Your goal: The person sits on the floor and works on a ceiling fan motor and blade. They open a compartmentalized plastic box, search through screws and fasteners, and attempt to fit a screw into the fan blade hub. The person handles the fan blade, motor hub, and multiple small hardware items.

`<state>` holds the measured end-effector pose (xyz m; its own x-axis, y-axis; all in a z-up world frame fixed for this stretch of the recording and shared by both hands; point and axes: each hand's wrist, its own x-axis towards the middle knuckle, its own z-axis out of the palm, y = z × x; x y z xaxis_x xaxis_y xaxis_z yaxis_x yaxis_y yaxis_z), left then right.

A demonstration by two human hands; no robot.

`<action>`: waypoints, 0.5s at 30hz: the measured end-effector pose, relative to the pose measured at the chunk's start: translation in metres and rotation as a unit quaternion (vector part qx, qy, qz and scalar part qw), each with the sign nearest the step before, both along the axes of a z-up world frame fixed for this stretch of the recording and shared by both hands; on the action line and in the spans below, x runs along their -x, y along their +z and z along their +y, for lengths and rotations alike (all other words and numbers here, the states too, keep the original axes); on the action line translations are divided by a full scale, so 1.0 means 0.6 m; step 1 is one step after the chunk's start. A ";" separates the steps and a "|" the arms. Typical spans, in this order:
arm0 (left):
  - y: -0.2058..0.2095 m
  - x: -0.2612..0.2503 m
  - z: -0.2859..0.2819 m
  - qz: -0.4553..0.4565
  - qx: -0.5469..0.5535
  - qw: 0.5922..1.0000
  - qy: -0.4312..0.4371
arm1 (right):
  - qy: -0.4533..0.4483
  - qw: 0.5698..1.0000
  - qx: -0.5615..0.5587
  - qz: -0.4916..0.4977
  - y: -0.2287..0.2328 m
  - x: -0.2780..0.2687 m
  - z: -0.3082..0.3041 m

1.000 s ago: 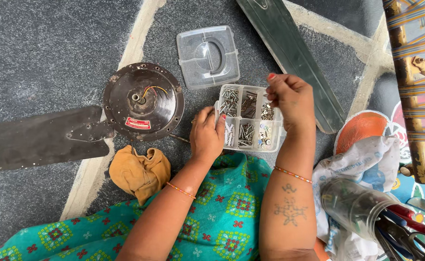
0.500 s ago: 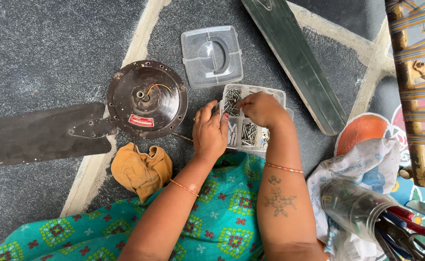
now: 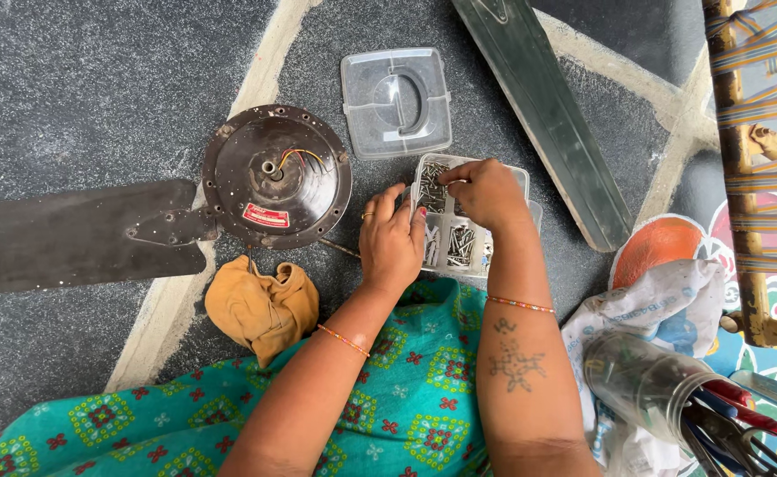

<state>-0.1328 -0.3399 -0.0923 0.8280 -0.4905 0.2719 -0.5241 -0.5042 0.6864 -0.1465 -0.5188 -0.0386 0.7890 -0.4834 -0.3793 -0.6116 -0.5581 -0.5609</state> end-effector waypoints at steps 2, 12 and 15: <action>0.000 -0.001 -0.001 0.000 0.001 1.000 -0.001 | 0.024 0.999 0.020 -0.019 -0.006 -0.002 -0.001; -0.001 0.000 0.001 0.008 -0.004 1.000 0.000 | -0.024 1.000 0.015 0.007 -0.009 -0.004 0.003; 0.001 0.000 -0.002 0.016 -0.011 1.000 0.003 | -0.010 1.000 0.012 0.002 -0.010 -0.008 0.003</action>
